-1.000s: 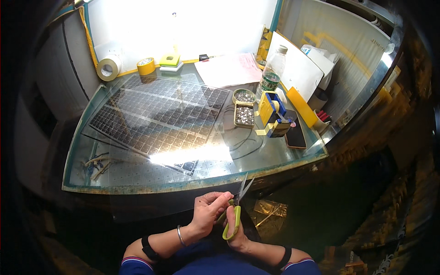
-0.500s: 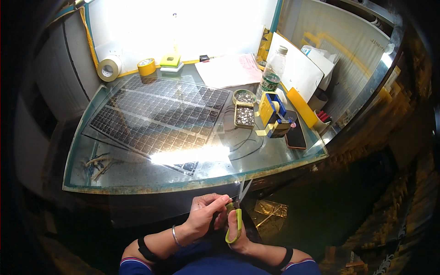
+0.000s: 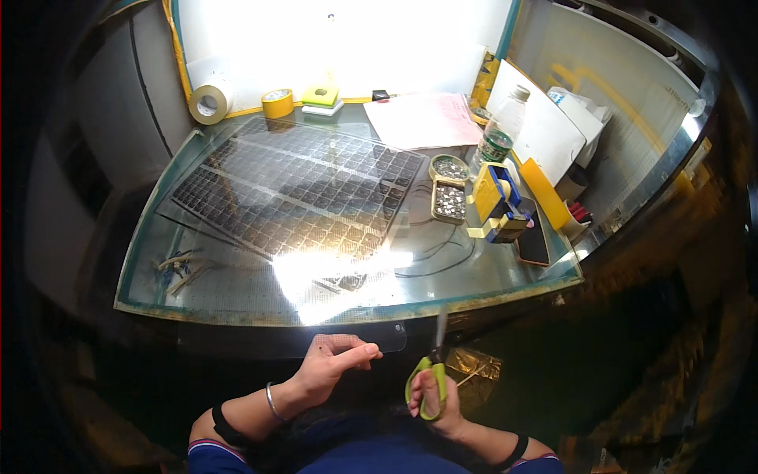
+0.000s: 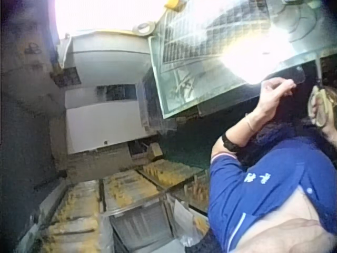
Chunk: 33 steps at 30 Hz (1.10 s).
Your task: Cutting a large transparent plastic grid sheet using scissors on a workbench.
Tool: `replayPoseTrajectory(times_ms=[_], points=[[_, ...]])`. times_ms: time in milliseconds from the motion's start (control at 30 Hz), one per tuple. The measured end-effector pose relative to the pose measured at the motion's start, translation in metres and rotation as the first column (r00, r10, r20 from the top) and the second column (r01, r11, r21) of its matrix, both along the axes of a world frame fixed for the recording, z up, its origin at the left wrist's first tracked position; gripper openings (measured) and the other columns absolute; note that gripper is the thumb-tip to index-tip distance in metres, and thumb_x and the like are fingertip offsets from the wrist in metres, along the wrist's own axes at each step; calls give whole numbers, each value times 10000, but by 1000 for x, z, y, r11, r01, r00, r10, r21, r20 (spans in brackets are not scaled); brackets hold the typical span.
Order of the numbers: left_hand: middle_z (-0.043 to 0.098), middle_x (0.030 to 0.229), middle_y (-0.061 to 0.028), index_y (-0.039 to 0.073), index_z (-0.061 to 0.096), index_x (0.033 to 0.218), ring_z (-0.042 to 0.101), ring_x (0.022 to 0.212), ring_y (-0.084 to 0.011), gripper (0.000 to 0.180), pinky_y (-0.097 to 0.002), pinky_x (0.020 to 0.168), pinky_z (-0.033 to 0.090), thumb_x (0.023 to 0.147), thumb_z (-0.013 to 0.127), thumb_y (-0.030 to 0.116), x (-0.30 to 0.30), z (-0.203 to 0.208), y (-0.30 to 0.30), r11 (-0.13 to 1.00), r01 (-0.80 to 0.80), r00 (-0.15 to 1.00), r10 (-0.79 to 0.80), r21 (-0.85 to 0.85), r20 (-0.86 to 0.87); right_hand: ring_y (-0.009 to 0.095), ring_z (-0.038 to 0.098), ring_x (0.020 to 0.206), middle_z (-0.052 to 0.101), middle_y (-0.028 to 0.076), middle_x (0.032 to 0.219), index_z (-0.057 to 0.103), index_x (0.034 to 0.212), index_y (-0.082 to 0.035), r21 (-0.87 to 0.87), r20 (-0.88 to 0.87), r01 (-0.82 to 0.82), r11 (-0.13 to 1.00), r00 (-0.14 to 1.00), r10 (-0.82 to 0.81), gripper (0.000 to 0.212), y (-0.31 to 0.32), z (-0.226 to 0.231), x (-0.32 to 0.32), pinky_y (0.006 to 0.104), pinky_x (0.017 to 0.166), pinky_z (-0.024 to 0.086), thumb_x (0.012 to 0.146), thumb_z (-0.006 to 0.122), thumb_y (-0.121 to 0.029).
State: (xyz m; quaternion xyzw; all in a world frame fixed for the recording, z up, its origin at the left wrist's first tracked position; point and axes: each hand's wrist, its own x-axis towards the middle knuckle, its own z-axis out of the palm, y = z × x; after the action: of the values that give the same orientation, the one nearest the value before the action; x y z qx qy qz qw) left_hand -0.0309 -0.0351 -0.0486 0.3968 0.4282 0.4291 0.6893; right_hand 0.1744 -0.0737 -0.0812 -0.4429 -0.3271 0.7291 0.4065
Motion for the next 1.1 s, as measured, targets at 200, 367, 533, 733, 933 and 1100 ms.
replayPoseTrajectory(times_ms=[200, 367, 533, 733, 933, 1100], points=[[617, 825, -90, -27, 608, 921, 562, 721, -143, 267, -261, 695, 446, 865, 545, 226, -45, 32, -13, 967, -46, 999, 44, -250, -13, 125, 530, 612, 486, 65, 728, 445, 894, -25, 492, -35, 2, 871, 999, 17, 326, 38, 14, 0, 254, 529, 470, 881, 521, -342], [620, 812, -131, -49, 603, 895, 611, 743, -213, 283, -318, 682, 505, 899, 463, 196, -115, 58, -55, 896, -269, 963, 255, -354, -86, 136, 492, 719, 463, 64, 818, 437, 934, -26, 812, 128, -45, 582, 987, -102, 449, 106, 50, -22, 268, 630, 419, 883, 431, -473], [635, 827, -181, -55, 585, 906, 646, 703, -279, 215, -363, 614, 551, 864, 472, 122, -189, 77, -105, 744, -627, 777, 618, -232, -116, 142, 504, 689, 495, 72, 803, 453, 946, -22, 776, 48, 56, 628, 988, -147, 366, 155, 35, -21, 279, 626, 438, 886, 492, -381], [618, 917, -156, 89, 454, 1108, 626, 610, -213, 211, -240, 463, 481, 916, 430, 172, -275, 42, -161, 329, -941, 315, 937, 76, -152, 120, 490, 613, 493, 31, 725, 484, 891, -45, 713, 50, 80, 696, 985, -164, 384, 162, 22, -14, 253, 541, 439, 902, 436, -426], [627, 936, -117, 127, 456, 1137, 617, 622, -176, 218, -192, 451, 443, 925, 411, 147, -352, 1, -188, -19, -986, -11, 999, 167, 48, 151, 507, 665, 520, 74, 784, 501, 934, -8, 783, 293, -97, 615, 929, -226, 475, 159, 27, -9, 280, 601, 445, 911, 371, -463], [617, 977, -129, 150, 454, 1152, 639, 708, -219, 227, -229, 535, 499, 935, 416, 203, -424, -26, -174, -240, -952, -198, 956, 189, 218, 170, 492, 663, 517, 79, 771, 503, 946, -12, 757, 264, -53, 651, 936, -231, 480, 164, 23, -8, 302, 609, 432, 903, 383, -475]])
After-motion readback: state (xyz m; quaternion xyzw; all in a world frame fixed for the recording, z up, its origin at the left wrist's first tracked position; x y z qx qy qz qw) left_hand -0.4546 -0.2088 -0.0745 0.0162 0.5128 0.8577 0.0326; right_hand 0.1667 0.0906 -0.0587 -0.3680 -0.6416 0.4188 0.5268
